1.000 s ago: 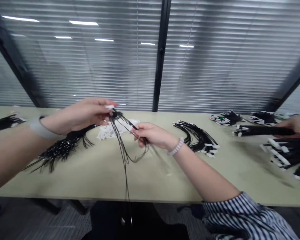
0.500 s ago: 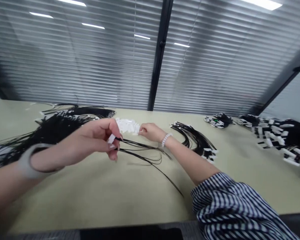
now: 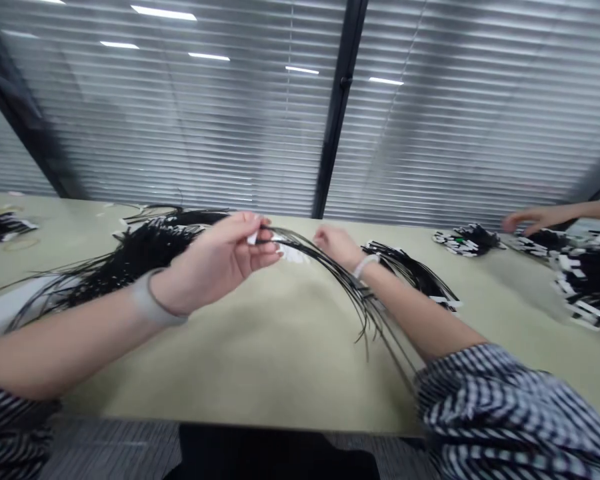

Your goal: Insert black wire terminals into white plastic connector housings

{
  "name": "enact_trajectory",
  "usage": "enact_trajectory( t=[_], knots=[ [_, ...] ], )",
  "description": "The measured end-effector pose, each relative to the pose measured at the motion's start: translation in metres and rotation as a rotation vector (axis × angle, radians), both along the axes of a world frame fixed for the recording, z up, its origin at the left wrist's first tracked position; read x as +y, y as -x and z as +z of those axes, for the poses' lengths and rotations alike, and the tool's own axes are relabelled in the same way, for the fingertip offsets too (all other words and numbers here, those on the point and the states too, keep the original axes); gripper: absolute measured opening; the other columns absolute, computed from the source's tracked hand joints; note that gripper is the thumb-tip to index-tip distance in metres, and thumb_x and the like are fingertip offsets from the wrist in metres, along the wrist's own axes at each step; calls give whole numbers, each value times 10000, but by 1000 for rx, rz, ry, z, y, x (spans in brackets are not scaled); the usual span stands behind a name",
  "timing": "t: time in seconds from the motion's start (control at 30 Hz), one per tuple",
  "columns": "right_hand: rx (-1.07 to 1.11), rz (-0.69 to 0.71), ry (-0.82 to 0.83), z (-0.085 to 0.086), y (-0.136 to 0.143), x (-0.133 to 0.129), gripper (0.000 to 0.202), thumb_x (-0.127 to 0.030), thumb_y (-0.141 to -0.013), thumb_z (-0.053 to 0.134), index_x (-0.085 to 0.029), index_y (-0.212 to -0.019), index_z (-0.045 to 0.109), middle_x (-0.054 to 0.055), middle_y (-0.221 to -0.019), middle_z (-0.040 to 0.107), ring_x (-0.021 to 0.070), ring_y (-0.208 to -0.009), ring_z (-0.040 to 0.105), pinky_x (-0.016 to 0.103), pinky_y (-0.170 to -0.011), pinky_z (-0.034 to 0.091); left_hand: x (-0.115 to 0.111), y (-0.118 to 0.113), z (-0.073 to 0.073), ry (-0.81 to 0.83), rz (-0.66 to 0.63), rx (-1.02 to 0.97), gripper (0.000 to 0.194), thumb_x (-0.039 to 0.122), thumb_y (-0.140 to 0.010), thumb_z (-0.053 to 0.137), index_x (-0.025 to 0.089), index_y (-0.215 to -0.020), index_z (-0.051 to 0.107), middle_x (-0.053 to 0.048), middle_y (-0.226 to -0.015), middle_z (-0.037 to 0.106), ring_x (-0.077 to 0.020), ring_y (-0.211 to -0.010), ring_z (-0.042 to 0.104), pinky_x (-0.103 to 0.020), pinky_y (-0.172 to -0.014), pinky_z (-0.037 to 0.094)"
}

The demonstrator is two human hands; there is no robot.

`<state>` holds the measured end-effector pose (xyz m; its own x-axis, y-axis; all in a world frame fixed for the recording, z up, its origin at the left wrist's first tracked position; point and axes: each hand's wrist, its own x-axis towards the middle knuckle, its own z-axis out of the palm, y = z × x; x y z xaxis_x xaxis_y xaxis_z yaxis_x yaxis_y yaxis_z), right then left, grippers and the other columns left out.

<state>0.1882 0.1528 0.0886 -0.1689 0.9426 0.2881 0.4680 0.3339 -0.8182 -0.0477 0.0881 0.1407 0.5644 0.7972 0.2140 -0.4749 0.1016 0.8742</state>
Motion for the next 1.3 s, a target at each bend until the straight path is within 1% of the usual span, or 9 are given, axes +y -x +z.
enact_trajectory(
  t=[0.13, 0.27, 0.37, 0.5, 0.6, 0.77, 0.9, 1.17, 1.3],
  knots=[
    [103, -223, -20, 39, -45, -27, 212, -259, -782, 570, -106, -929, 554, 24, -790, 556, 32, -605, 467, 155, -523, 392, 0, -6, -56, 263, 27, 247, 67, 133, -792, 501, 134, -736, 463, -14, -713, 535, -93, -690, 603, -256, -752, 508],
    [233, -162, 44, 54, -29, -60, 221, -330, -722, 621, -130, -790, 559, 45, -864, 579, 30, -594, 484, 172, -522, 402, -7, -5, -87, 301, 17, 395, 110, 172, -757, 572, 134, -793, 474, -42, -791, 551, -105, -694, 599, -256, -702, 501],
    [328, -14, 135, 40, 14, -71, 277, -383, -727, 601, -164, -881, 531, 47, -947, 588, 69, -686, 567, 201, -569, 453, -13, -1, -89, 264, 28, 461, 167, 254, -752, 591, 153, -835, 487, -30, -815, 551, -101, -661, 585, -228, -606, 477],
    [427, 109, 247, 8, 62, -66, 266, -373, -727, 599, -155, -857, 520, 14, -780, 591, 50, -605, 550, 173, -511, 429, -18, 7, -87, 141, 47, 528, 175, 310, -765, 568, 153, -823, 516, -27, -809, 569, -77, -597, 528, -198, -542, 423],
    [472, 128, 312, -16, 80, -62, 285, -372, -722, 607, -160, -899, 539, -4, -717, 581, 39, -554, 522, 172, -496, 418, -17, 12, -93, 94, 36, 515, 207, 362, -794, 518, 160, -837, 518, -23, -806, 563, -75, -594, 512, -212, -564, 432],
    [541, 67, 397, -42, 86, -68, 306, -403, -685, 637, -137, -727, 494, -15, -643, 554, 41, -557, 522, 162, -501, 426, -15, 12, -102, 207, 32, 429, 277, 430, -802, 491, 170, -898, 503, -24, -782, 564, -93, -591, 535, -241, -572, 445],
    [585, 26, 423, -45, 86, -75, 312, -411, -698, 626, -143, -688, 467, -20, -593, 560, 38, -522, 521, 159, -496, 430, -15, 12, -105, 280, 0, 367, 313, 463, -833, 418, 166, -890, 500, -35, -756, 579, -122, -630, 564, -260, -587, 454],
    [471, 10, 336, -39, 86, -85, 280, -360, -644, 684, -131, -685, 529, 3, -665, 598, 41, -557, 524, 162, -513, 449, -18, 15, -104, 173, 23, 459, 233, 398, -829, 478, 169, -826, 523, -16, -756, 585, -98, -619, 560, -242, -608, 466],
    [346, 34, 282, -31, 84, -88, 232, -341, -749, 584, -152, -883, 566, -5, -702, 583, 56, -596, 552, 195, -559, 482, -19, 16, -102, 132, 38, 456, 235, 385, -843, 457, 164, -781, 507, 0, -719, 565, -82, -605, 543, -222, -606, 452]
  ],
)
